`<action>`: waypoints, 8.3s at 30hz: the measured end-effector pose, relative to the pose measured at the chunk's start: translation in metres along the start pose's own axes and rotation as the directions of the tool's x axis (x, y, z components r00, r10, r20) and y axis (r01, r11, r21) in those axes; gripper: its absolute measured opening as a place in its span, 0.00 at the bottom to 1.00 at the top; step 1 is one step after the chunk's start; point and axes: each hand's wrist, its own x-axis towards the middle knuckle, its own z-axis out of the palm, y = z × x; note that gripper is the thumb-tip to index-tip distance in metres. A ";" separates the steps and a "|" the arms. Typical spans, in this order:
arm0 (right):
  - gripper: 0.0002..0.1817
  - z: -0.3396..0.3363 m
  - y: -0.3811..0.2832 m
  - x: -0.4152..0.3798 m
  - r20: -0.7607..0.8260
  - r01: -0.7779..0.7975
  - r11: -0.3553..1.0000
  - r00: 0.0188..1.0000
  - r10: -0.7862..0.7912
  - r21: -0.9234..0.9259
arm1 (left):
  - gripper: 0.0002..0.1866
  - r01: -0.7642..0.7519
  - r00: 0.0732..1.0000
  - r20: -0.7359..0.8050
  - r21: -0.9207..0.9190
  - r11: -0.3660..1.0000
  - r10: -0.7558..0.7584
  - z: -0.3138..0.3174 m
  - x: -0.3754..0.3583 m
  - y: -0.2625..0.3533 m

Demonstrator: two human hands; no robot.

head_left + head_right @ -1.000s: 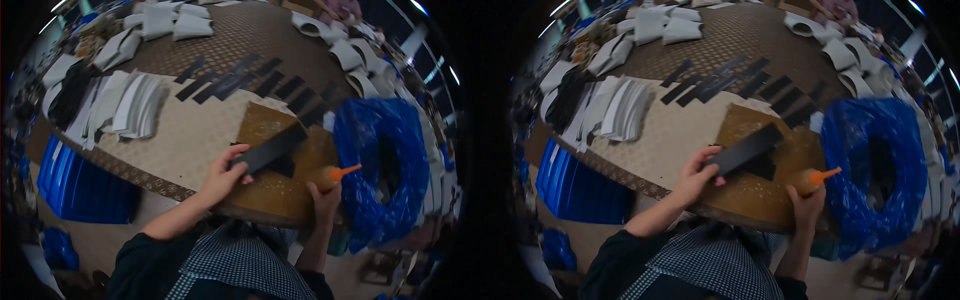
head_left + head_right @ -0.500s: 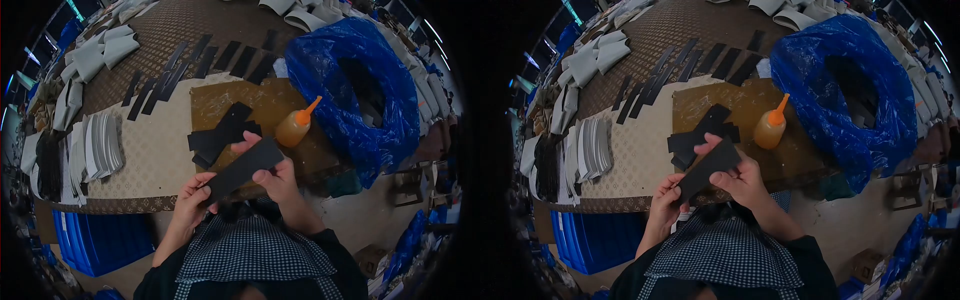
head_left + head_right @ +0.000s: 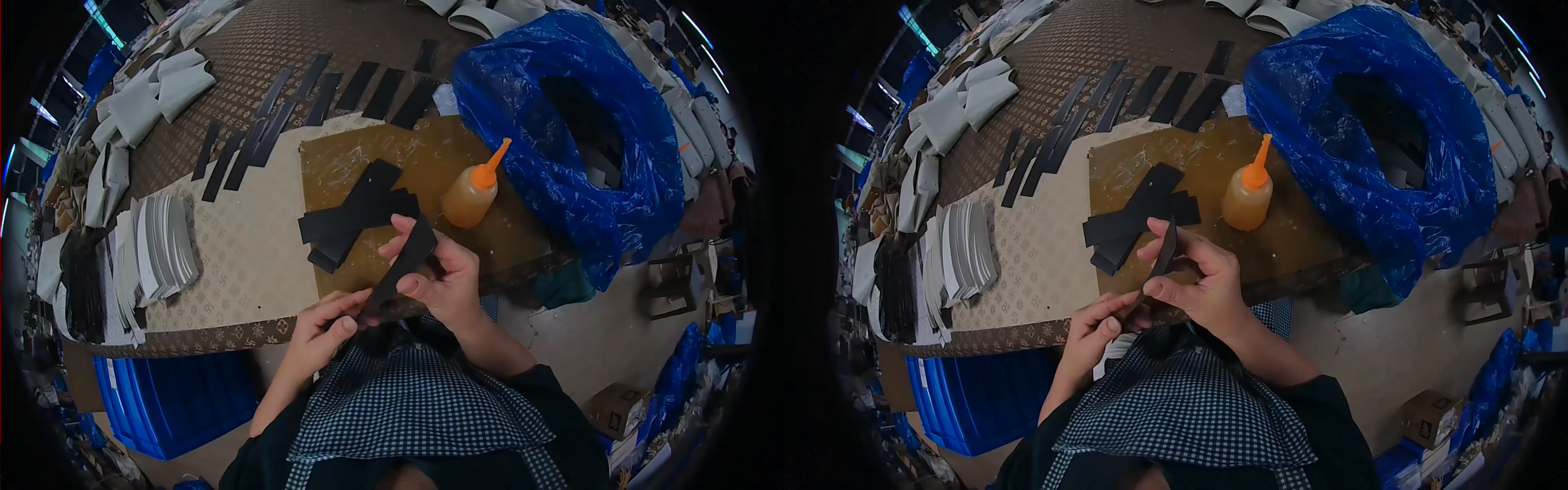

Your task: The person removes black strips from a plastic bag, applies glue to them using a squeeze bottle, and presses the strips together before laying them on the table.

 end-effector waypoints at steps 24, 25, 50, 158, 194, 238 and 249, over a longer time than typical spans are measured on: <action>0.36 0.006 0.024 0.008 -0.133 -0.172 0.984 0.975 0.175 0.039 | 0.32 0.205 0.968 -0.082 -0.273 0.940 -0.235 0.004 0.006 0.003; 0.36 0.006 0.025 0.008 -0.130 -0.174 0.982 0.975 0.182 0.066 | 0.32 0.205 0.968 -0.085 -0.274 0.940 -0.236 0.004 0.006 0.003; 0.30 0.019 0.004 0.012 0.107 -0.015 0.990 0.994 0.031 -0.143 | 0.19 -0.588 0.736 0.119 0.601 0.541 0.667 -0.008 0.062 0.058; 0.39 -0.091 0.017 0.020 -0.627 -0.518 0.561 0.779 -0.003 -0.646 | 0.03 -0.066 0.808 -0.562 -0.387 0.920 -0.178 -0.037 0.005 -0.030; 0.42 -0.047 0.036 0.009 -0.375 0.033 0.907 0.904 -0.207 -0.420 | 0.09 -0.006 0.849 -0.476 -0.444 0.896 -0.230 -0.037 0.000 -0.026; 0.38 -0.049 0.041 -0.005 -0.545 0.040 0.945 0.808 -0.222 -0.326 | 0.07 -0.045 0.830 -0.516 -0.441 0.896 -0.213 -0.037 0.000 -0.031; 0.39 -0.003 0.028 -0.039 -0.478 -0.167 0.978 0.854 0.207 0.126 | 0.08 -0.002 0.841 -0.487 -0.440 0.898 -0.237 -0.040 0.000 -0.030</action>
